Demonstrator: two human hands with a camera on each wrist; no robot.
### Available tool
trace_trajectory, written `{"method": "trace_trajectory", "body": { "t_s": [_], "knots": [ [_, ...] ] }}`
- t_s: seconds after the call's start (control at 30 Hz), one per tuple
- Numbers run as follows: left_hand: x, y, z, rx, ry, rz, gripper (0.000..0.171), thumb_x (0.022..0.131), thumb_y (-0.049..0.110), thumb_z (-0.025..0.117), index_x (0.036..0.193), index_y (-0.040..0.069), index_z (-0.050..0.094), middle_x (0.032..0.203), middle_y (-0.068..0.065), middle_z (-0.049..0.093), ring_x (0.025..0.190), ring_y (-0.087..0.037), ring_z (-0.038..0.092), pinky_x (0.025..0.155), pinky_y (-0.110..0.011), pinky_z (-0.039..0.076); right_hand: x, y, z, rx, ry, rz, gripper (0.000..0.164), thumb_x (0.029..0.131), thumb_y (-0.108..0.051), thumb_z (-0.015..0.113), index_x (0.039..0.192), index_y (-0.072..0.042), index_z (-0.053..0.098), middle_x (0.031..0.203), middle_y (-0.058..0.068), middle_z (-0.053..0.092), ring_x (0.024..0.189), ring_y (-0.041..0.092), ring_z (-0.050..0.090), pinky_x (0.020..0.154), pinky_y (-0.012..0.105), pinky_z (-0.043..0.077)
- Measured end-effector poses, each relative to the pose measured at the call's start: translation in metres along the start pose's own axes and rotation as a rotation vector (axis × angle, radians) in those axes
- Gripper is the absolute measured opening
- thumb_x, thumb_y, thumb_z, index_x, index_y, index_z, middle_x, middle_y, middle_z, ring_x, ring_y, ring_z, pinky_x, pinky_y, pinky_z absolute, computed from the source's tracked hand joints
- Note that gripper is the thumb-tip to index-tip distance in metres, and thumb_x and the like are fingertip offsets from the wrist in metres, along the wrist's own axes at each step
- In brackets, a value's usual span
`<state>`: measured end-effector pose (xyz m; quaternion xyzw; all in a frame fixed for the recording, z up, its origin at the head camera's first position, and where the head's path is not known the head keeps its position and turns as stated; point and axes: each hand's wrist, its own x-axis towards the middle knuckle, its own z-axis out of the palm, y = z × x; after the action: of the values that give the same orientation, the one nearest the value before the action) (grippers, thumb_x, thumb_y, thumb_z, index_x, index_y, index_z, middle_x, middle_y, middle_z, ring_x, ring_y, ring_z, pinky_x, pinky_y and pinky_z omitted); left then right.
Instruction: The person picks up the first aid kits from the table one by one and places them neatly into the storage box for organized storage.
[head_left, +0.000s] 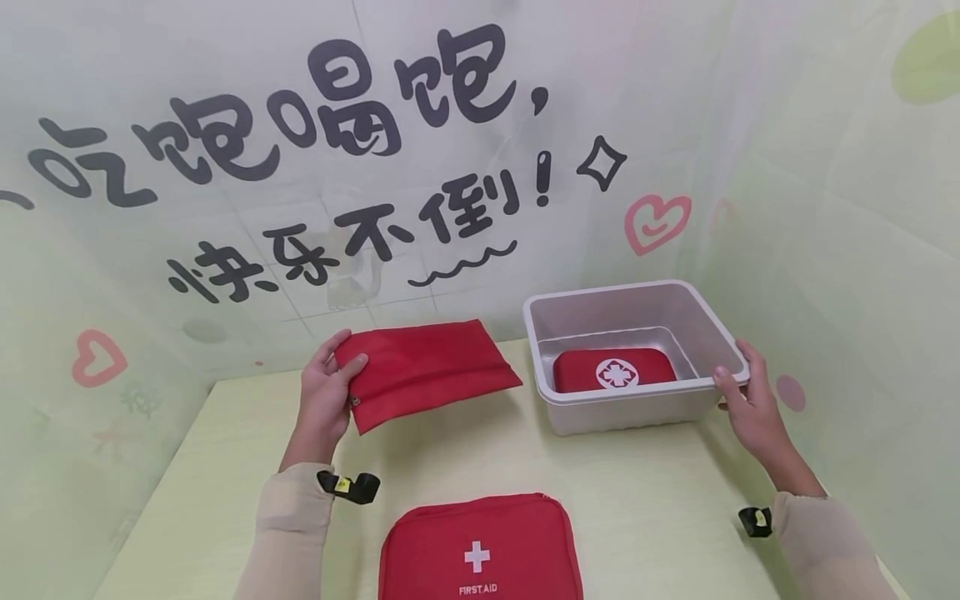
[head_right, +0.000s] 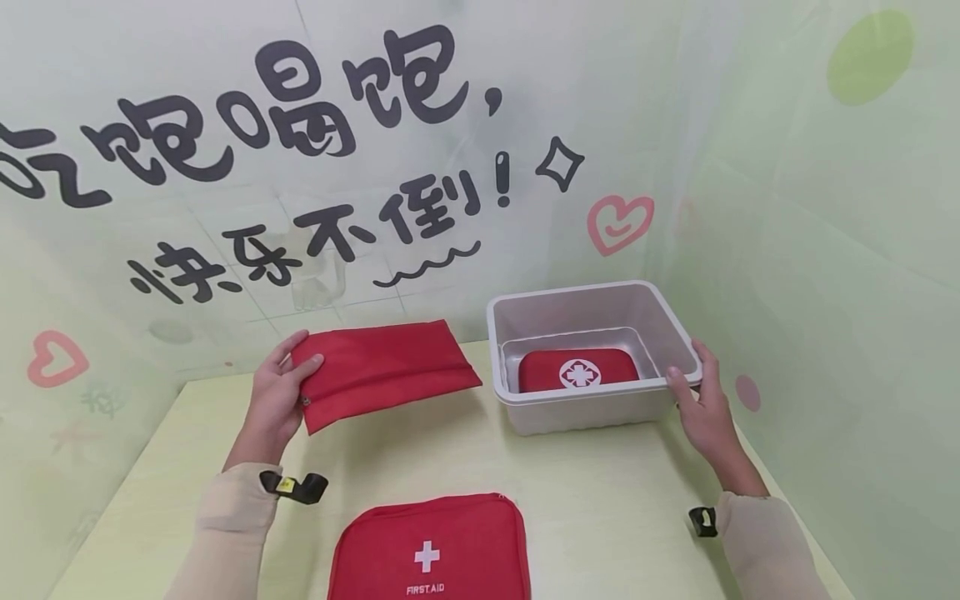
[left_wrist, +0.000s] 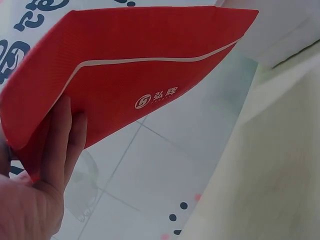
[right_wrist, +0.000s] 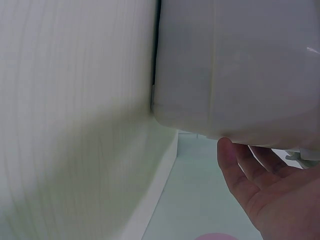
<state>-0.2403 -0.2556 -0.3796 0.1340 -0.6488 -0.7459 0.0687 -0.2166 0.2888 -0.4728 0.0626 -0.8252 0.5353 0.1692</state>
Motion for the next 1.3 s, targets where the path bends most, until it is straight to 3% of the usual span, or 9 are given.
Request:
{"method": "trace_trajectory", "body": {
  "t_s": [0.4, 0.7, 1.03, 1.3],
  "knots": [
    [0.0, 0.018, 0.004, -0.023, -0.002, 0.017, 0.058, 0.098, 0.01, 0.062, 0.15, 0.023, 0.042, 0.148, -0.007, 0.043, 0.12, -0.018, 0.052, 0.082, -0.024, 0.057, -0.001, 0.0, 0.0, -0.011, 0.005, -0.004, 0.059, 0.107, -0.015, 0.04, 0.156, -0.004, 0.011, 0.133, 0.021, 0.039, 0.094, -0.004, 0.047, 0.066, 0.019, 0.048],
    [-0.001, 0.028, 0.013, -0.11, -0.019, 0.025, 0.058, 0.096, 0.01, 0.065, 0.149, 0.025, 0.045, 0.149, -0.007, 0.042, 0.123, -0.021, 0.05, 0.081, -0.026, 0.058, 0.0, 0.001, 0.0, -0.005, 0.003, -0.003, 0.059, 0.107, -0.015, 0.04, 0.157, -0.003, 0.01, 0.133, 0.021, 0.039, 0.094, -0.004, 0.047, 0.066, 0.019, 0.049],
    [-0.007, 0.04, 0.036, -0.171, -0.053, 0.026, 0.057, 0.096, 0.009, 0.065, 0.147, 0.023, 0.047, 0.147, -0.006, 0.043, 0.125, -0.022, 0.049, 0.083, -0.028, 0.058, -0.001, -0.001, 0.0, -0.004, -0.003, 0.018, 0.06, 0.107, -0.016, 0.04, 0.157, -0.004, 0.009, 0.134, 0.022, 0.038, 0.095, -0.004, 0.046, 0.068, 0.018, 0.049],
    [-0.006, 0.039, 0.063, -0.172, -0.108, 0.051, 0.055, 0.096, 0.01, 0.065, 0.146, 0.023, 0.047, 0.146, -0.007, 0.045, 0.128, -0.026, 0.048, 0.085, -0.03, 0.057, 0.0, -0.001, 0.0, 0.002, 0.0, 0.023, 0.06, 0.107, -0.016, 0.04, 0.157, -0.004, 0.009, 0.135, 0.024, 0.038, 0.095, -0.005, 0.046, 0.067, 0.016, 0.049]
  ]
}}
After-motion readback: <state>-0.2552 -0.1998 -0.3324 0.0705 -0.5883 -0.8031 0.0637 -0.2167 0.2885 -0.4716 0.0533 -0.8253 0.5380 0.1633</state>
